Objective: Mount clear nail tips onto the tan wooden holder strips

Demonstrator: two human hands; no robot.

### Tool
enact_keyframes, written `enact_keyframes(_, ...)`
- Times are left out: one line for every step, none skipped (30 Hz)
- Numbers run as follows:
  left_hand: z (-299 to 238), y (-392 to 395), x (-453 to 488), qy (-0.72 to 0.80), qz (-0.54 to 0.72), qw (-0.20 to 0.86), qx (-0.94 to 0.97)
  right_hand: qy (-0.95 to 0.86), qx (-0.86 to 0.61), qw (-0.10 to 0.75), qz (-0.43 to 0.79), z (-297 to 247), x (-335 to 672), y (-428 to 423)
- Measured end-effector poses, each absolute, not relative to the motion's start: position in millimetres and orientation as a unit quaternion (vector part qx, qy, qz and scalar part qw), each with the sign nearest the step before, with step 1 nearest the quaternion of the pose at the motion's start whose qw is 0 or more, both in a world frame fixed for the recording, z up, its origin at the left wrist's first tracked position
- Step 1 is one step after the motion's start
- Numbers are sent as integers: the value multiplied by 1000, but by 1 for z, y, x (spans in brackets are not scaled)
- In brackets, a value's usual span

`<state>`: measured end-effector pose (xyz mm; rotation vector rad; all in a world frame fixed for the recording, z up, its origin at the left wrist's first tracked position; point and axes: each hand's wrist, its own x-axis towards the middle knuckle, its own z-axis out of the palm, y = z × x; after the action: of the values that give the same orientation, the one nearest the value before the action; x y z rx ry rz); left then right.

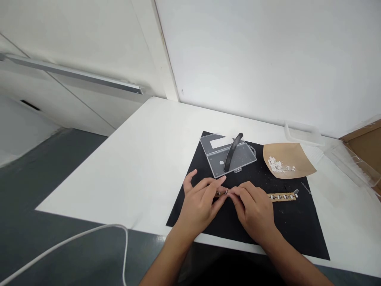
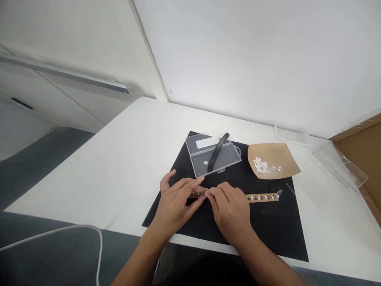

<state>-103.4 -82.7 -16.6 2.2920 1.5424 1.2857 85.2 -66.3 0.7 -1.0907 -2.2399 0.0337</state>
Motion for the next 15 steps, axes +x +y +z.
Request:
enact_keyframes(-17, -83, -104, 505, 421, 48, 752, -853, -413, 319, 13, 1, 85, -66)
enact_keyframes(-17, -83, -104, 504, 420, 48, 753, -854, -412, 318, 12, 0, 84, -67)
enact_keyframes(-17, -82, -104, 503, 420, 47, 754, -854, -412, 318, 11, 0, 84, -67)
enact_keyframes(-17, -82, -104, 502, 420, 46, 754, -855, -411, 317, 11, 0, 83, -67)
enact_keyframes(-16, -82, -104, 502, 422, 44, 754, -855, -411, 317, 11, 0, 83, -67)
enact_keyframes(-16, -82, -103, 502, 423, 44, 753, -854, -412, 317, 10, 0, 82, -67)
enact_keyframes(-16, -82, -103, 504, 424, 46, 751, -853, -414, 318, 9, 0, 82, -67)
enact_keyframes(-16, -82, -103, 506, 425, 47, 749, -851, -416, 320, 7, 0, 82, -67)
enact_keyframes(-16, -82, -103, 509, 425, 50, 747, -850, -417, 321, 6, 0, 82, -67)
enact_keyframes(-16, -82, -102, 513, 425, 53, 744, -850, -417, 322, 6, 0, 83, -66)
enact_keyframes(-17, -82, -102, 514, 425, 55, 743, -850, -417, 322, 7, 0, 83, -66)
enact_keyframes(-17, -83, -102, 514, 426, 56, 742, -850, -418, 321, 8, -1, 83, -66)
enact_keyframes(-18, -83, -102, 514, 428, 56, 742, -851, -418, 318, 9, -1, 83, -66)
enact_keyframes(-18, -83, -102, 513, 429, 57, 742, -851, -419, 316, 8, -2, 83, -66)
enact_keyframes(-17, -83, -102, 512, 429, 58, 742, -852, -419, 314, 8, -2, 83, -66)
